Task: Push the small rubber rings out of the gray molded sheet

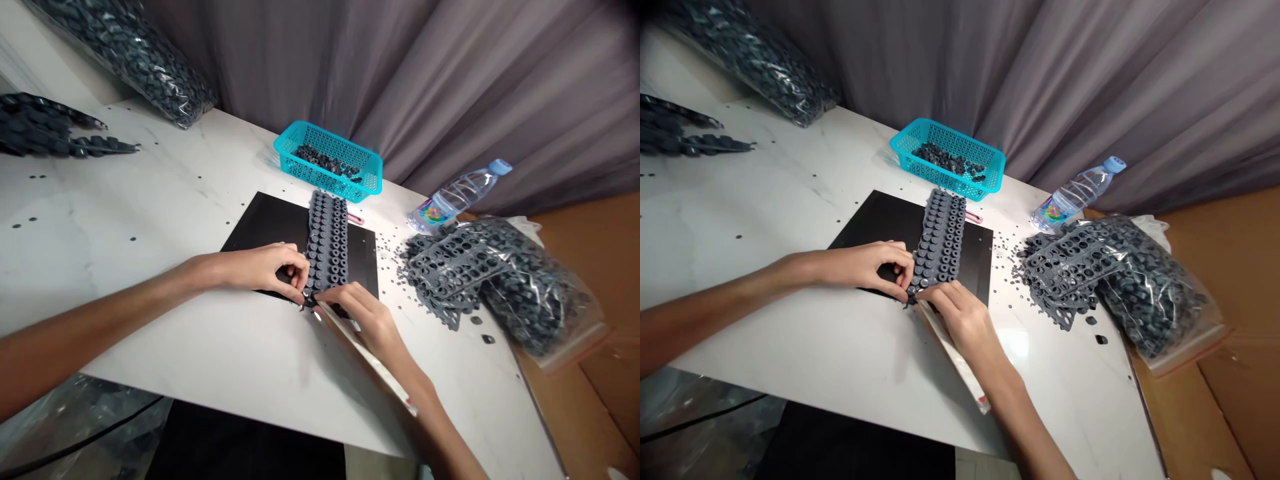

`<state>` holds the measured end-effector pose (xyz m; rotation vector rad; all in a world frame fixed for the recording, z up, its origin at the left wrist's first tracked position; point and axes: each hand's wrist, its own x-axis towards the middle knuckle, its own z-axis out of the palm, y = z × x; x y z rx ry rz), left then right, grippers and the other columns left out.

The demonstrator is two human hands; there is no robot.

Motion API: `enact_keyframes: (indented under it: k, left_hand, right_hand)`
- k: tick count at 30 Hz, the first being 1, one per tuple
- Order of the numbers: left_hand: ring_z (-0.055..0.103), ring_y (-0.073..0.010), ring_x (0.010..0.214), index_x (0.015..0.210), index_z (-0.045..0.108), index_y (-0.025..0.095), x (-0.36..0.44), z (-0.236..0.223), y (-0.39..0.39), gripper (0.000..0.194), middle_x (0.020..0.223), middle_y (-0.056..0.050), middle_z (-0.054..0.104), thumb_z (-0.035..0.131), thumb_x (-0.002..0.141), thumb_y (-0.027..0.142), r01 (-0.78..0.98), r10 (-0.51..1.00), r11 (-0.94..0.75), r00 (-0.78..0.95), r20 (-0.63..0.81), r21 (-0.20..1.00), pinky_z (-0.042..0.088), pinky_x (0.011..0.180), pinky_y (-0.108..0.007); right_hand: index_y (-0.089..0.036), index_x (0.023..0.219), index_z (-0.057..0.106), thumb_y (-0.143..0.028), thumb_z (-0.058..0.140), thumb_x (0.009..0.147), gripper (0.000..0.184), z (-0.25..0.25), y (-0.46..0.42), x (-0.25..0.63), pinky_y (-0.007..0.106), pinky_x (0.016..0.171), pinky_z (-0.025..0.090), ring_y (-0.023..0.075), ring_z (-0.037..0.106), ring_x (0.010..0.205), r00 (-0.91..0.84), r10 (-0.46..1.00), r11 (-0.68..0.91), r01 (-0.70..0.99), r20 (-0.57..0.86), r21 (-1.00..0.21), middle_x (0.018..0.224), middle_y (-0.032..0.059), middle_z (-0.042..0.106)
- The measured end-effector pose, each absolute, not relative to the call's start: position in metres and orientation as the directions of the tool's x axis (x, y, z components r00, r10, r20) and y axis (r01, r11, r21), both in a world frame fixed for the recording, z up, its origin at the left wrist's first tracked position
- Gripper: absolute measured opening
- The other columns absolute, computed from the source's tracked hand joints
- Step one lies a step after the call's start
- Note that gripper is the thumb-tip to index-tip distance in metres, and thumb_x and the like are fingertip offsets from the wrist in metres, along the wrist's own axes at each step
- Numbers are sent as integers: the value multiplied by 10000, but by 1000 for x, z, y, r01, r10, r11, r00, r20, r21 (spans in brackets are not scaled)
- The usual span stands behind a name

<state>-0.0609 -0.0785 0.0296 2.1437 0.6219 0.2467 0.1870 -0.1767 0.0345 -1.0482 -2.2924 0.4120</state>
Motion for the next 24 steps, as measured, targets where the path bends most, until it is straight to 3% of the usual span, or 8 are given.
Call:
enact_keyframes:
  k: [10,24]
  left_hand:
    - [605,-153,807,822,753,196,-57,30,-84,224,828,-18,696,812,788,409,343,592,-513,805,35,787,443,729,-259]
    - [615,-147,778,814,764,185,-57,25,-84,219,813,-25,695,829,768,388,310,609,-497,790,71,811,469,709,-253]
  right_hand:
    - [-210,1100,677,-250,639,989,124,28,-175,186,313,809,521,181,667,893,-570,725,689,599,387,-409,997,53,726]
    - [-211,1087,683,-299,586,1024,146,25,-175,179,298,790,512,173,656,881,-560,738,670,673,376,-312,984,49,724]
